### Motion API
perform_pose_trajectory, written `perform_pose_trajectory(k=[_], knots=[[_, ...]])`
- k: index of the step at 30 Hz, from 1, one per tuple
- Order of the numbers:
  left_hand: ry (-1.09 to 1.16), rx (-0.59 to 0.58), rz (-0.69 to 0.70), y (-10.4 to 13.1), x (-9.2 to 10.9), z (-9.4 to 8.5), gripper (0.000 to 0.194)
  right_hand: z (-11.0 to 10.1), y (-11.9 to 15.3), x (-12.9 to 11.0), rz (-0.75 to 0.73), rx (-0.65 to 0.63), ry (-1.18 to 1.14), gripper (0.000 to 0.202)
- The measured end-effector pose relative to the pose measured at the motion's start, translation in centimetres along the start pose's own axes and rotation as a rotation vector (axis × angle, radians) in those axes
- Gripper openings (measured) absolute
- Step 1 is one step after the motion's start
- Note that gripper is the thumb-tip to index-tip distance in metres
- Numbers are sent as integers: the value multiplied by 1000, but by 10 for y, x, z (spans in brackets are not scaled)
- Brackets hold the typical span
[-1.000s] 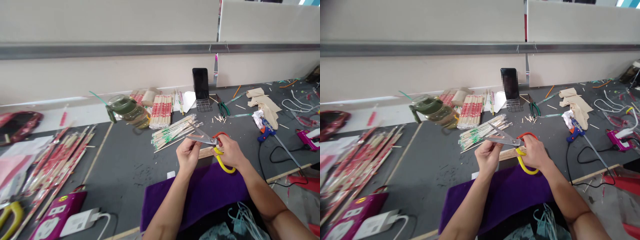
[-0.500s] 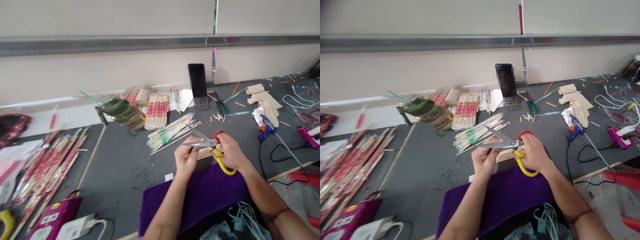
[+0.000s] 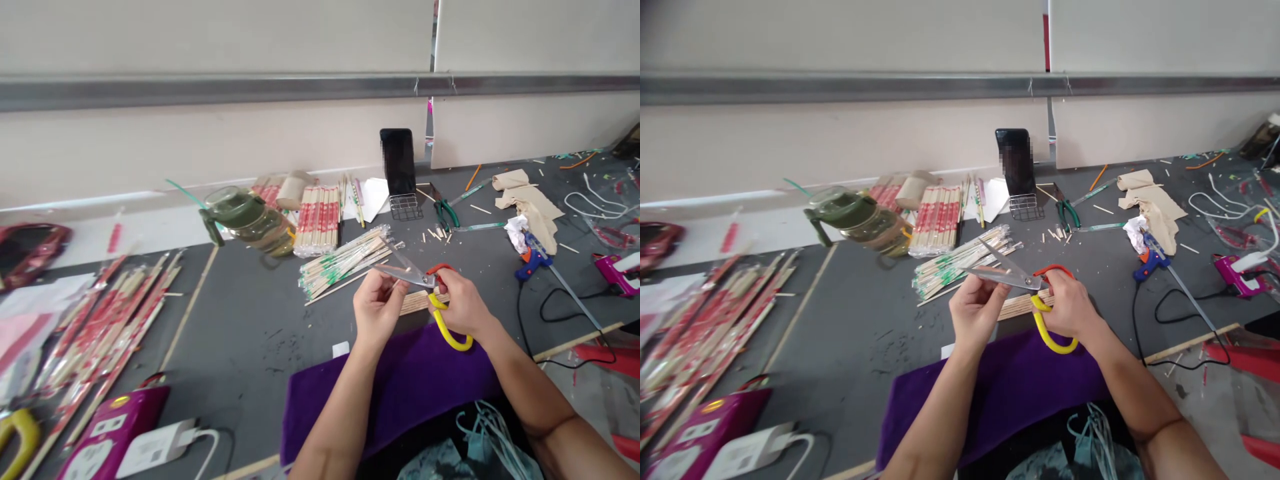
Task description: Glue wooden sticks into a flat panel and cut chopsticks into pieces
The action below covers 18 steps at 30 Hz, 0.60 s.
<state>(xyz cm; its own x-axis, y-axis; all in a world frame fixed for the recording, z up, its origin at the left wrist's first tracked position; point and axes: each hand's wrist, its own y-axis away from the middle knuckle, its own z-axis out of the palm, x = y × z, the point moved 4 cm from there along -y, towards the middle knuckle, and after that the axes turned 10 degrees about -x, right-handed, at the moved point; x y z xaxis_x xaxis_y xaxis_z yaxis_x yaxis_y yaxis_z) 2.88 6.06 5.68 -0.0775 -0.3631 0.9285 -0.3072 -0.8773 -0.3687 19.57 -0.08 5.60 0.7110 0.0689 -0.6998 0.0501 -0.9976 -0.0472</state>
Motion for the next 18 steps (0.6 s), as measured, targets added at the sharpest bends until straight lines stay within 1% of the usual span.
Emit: perform_pose_trajectory(k=[3,5,11,18], knots=[[-79,33,45,0,-1,-2,16,1,-2,1,26,-10,-18,22],[-134,33,61,0,0,-3,15,2,-3,1,32,-15,-17,22],[-200,2,19,-1,-1,-3,17,5,-5,4,66,-22,-5,24],[-241,-13,31,1,-3,-4,17,3,-5,4,33,-11,-7,24]])
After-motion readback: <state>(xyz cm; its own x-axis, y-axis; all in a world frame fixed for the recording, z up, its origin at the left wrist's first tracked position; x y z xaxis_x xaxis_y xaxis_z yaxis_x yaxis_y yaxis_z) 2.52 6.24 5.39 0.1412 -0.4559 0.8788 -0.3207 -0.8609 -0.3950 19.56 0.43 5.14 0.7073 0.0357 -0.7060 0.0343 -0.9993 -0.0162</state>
